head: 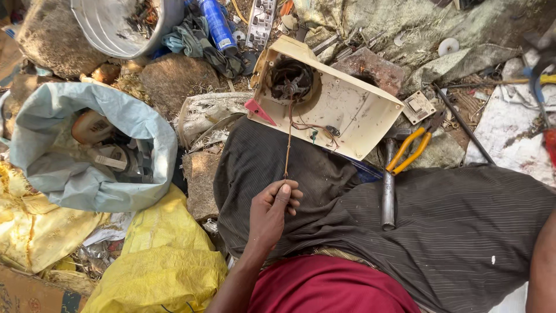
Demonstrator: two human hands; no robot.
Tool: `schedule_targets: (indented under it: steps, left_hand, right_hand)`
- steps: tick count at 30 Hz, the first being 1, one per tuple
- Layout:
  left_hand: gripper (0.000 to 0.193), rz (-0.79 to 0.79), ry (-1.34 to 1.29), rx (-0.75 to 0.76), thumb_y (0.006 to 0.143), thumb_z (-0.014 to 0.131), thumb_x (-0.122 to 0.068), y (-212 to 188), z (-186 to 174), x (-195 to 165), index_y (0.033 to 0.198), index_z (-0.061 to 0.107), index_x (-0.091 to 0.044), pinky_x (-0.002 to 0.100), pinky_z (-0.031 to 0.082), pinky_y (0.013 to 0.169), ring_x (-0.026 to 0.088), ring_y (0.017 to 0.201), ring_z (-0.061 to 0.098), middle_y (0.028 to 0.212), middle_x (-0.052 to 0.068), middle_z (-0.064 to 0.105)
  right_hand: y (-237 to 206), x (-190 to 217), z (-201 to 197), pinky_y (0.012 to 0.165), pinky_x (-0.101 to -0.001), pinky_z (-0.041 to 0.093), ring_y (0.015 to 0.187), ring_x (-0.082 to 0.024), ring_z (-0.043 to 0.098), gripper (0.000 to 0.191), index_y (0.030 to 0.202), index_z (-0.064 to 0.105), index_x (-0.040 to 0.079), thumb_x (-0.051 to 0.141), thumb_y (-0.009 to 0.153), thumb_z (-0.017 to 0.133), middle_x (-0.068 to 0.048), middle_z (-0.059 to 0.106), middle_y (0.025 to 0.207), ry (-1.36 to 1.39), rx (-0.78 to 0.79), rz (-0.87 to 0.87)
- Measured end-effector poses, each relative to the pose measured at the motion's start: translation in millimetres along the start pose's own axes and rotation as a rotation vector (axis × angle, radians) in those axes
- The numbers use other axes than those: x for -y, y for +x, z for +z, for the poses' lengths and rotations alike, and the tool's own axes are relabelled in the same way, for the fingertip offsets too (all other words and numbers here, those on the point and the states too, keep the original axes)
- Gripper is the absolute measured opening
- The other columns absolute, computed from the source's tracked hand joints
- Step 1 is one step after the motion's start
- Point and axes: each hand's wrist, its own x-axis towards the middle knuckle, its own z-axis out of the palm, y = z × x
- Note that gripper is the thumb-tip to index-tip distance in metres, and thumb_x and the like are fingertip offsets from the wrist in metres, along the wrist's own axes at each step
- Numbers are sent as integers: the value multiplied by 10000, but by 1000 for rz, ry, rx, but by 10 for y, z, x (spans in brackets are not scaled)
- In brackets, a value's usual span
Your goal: The person disassembles a pink plastic electronic device using a screwdriver and pliers. They remove the cover, cut wires, and extract internal components while sitting on the ground.
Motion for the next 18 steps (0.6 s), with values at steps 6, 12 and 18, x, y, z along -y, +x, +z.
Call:
schedule_targets:
  steps: [6, 12, 18]
  left_hand:
    - [307, -9, 62, -3, 1058, 529, -234, -38, -60, -63, 1141, 730, -17, 264, 542, 628, 87, 724, 629, 889, 55, 736]
    - [305, 41, 49, 27, 1067, 524, -246, -44, -70, -69, 1137, 724, -27, 249, 534, 633, 71, 727, 616, 879, 30, 722]
    - [308, 66, 86, 35, 1063, 525, -263, -23, -129, -86, 1128, 729, -42, 237, 536, 613, 60, 715, 618, 862, 19, 721]
  right_hand:
    - [-742, 448, 43, 1051, -606, 477, 1104, -347, 650, 861, 1600, 236, 94, 82, 908, 749, -264, 534, 1222, 949, 379, 41]
    - [-1930, 1272, 629, 1198, -705, 294, 1384, -426, 506, 869, 1535, 280, 71, 56, 831, 790, -246, 529, 1373, 1286, 1161, 261]
    - [-2340, 1426, 1125, 1053, -547, 530, 1253, -344, 639, 1019, 1637, 139, 215, 311, 805, 719, -195, 590, 1402, 579, 1491, 438]
